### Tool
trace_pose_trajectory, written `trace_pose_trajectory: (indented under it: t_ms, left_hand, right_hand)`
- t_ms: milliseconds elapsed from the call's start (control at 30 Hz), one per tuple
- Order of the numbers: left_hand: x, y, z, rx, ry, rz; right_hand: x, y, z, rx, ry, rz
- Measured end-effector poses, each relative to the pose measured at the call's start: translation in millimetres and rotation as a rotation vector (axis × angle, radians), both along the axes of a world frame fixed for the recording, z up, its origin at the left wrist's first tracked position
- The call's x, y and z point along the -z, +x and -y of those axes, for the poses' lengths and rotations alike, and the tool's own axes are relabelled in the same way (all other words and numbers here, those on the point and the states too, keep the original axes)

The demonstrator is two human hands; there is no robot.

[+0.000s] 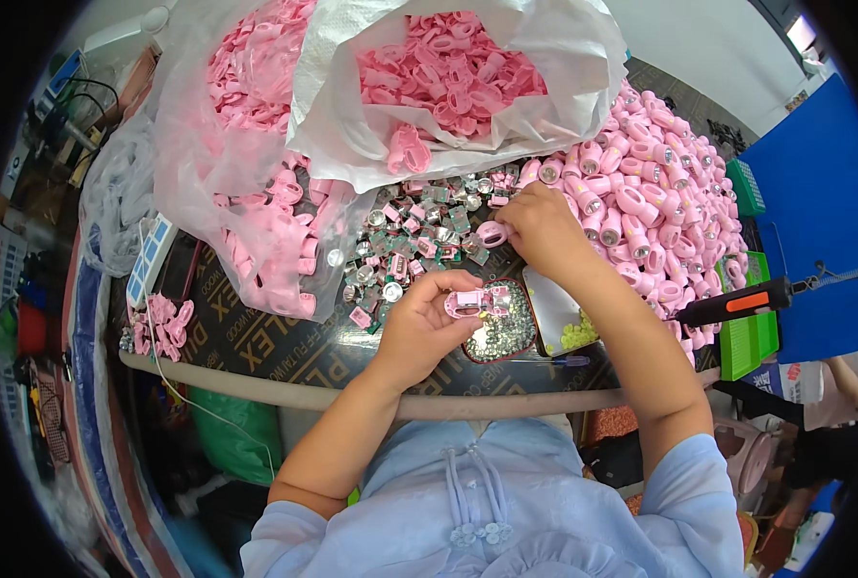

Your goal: Assembling small pink plastic toy components by fitting a metal part into a pink housing.

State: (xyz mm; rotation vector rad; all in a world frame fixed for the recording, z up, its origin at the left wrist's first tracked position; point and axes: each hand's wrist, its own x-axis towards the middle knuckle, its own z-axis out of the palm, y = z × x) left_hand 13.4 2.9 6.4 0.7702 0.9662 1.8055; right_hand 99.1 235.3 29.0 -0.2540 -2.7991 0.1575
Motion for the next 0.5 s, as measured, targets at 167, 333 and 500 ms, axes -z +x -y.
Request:
trace_pose_trajectory:
  t_ms: [167, 333, 500]
  left_hand:
    - [0, 2, 1, -0.069, 0.000, -0.037]
    - [1, 1, 2, -0.097, 0.021, -0.047]
    - [-1, 1, 2, -0.058, 0.014, -0.041]
  right_hand:
    - [-13, 10, 3, -0.007, -0.339, -0.283]
    - [-21, 38, 21, 0.043, -1.450, -0.270]
    - [-23, 50, 33, -0.106, -1.570, -0.353]
